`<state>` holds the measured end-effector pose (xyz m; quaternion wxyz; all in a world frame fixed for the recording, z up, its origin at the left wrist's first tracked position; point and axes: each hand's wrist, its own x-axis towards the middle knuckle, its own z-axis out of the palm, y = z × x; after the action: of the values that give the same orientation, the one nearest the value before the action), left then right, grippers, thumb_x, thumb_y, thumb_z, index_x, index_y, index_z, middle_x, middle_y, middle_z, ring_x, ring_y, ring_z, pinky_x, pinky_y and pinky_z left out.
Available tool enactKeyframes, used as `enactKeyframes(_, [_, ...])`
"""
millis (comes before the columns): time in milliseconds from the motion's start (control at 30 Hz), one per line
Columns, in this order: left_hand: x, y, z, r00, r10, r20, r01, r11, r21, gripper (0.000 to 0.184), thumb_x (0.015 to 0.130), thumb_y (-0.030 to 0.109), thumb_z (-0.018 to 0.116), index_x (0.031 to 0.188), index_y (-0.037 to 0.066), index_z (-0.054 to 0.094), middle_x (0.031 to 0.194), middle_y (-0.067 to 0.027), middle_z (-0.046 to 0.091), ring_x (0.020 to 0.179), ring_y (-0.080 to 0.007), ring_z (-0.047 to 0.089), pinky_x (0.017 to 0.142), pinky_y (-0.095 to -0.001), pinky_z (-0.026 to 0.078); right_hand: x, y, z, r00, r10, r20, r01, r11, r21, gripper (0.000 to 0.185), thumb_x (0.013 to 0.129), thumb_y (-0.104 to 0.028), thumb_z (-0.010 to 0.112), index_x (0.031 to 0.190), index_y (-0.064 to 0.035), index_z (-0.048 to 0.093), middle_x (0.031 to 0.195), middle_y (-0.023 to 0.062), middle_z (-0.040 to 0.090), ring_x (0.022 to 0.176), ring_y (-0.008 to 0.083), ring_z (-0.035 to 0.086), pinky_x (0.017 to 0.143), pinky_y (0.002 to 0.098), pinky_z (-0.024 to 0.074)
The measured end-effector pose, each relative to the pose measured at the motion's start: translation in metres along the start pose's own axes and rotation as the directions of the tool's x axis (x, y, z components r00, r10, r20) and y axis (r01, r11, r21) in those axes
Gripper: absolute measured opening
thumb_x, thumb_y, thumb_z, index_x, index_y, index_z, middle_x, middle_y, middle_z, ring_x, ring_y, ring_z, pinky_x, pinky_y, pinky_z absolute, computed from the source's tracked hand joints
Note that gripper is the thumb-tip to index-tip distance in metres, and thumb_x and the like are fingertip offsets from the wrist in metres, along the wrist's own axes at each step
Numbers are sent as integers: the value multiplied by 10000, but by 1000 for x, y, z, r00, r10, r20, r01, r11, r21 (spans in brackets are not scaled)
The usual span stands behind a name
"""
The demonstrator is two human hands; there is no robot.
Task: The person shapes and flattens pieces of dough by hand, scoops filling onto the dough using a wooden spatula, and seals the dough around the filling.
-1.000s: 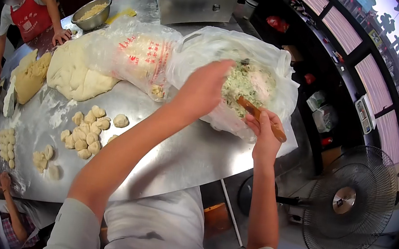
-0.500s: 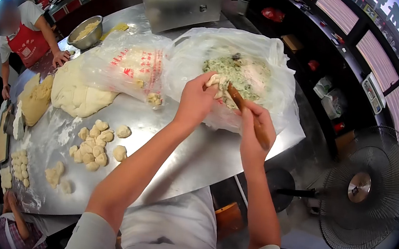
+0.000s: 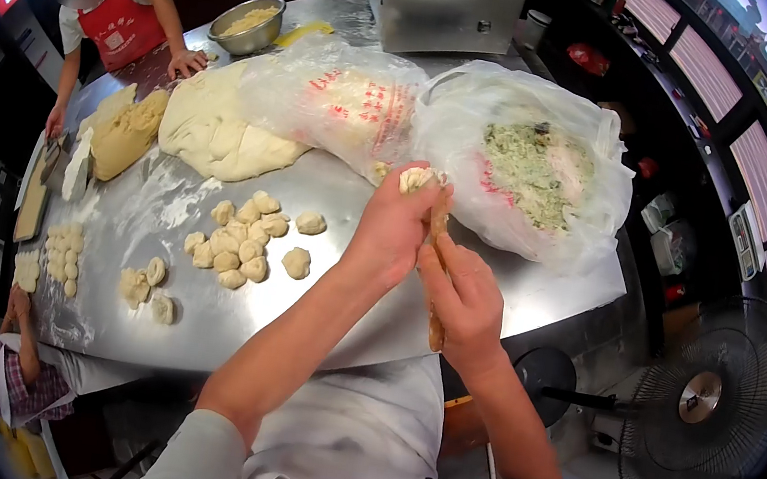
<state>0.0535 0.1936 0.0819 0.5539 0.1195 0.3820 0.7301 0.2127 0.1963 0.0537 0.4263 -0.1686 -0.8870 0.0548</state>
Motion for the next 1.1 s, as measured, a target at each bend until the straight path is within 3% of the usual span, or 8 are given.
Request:
enactKeyframes(133, [-7,-3,-31,999,33,-9,-34,987,-158,295,1094,46,479,1377,-33,457,1333,-193,605,1257,-315,623,1073,-412,560,6,-20,-3,994,-60,89,58,998,17,401,860,-50,689,1258,3,697,1296,215,673,1078,368,704,928,456,579])
enactKeyframes(233, [-17,0,-56,998,53,15,-48,971,-235,346,1081,25,485,1419,-40,439,1384,-216,585,1305,-333,604,1141,-431,530,3,-26,-1,998,-7,69,-7,980,201,373,853,-4,734,1224,13,705,1257,210,695,1035,369,718,909,426,590])
enactKeyframes(400, [-39,1,-89,989,138,59,-127,979,-160,404,1059,5,500,1455,-34,431,1410,-214,578,1320,-324,600,1144,-423,526,-6,-50,-3,951,309,-10,-269,844,464,268,899,145,679,1140,33,714,1173,182,742,1019,270,743,911,341,574])
enactKeyframes(500, [-51,-3,-100,986,155,58,-149,984,-93,419,1040,-19,494,1455,-28,439,1408,-204,580,1309,-310,609,1140,-419,528,-8,-60,11,917,383,-111,-285,823,491,261,902,138,681,1140,36,714,1168,182,743,1043,265,736,921,331,566])
enactKeyframes(633, [-62,-1,-103,992,123,26,-123,992,4,445,1015,-46,478,1459,-24,440,1414,-196,577,1289,-301,623,1136,-415,527,-14,-75,25,987,158,-26,-140,929,342,313,874,109,730,1178,37,715,1197,210,724,1050,335,726,914,376,575])
enactKeyframes(833, [-81,7,-109,990,123,69,-106,972,-210,418,1035,42,458,1445,-39,446,1436,-222,550,1353,-330,561,1209,-457,441,-29,-87,42,1000,6,-5,-5,973,232,354,815,69,762,1167,31,739,1251,215,703,989,341,720,872,413,577])
enactKeyframes(933, [-83,9,-115,991,96,95,-53,926,-373,397,1093,179,467,1431,-29,453,1434,-218,537,1358,-330,538,1213,-473,415,-27,-87,37,995,-79,63,65,977,203,368,829,9,737,1197,23,732,1273,219,692,1002,328,719,926,430,574])
enactKeyframes(1100, [-79,-3,-118,997,71,-19,-73,966,-250,532,1131,428,427,1442,-4,424,1397,-194,547,1303,-312,555,1183,-470,429,-20,-80,31,950,-237,203,210,967,145,354,881,-49,668,1226,12,716,1306,218,678,1045,313,721,1030,466,550])
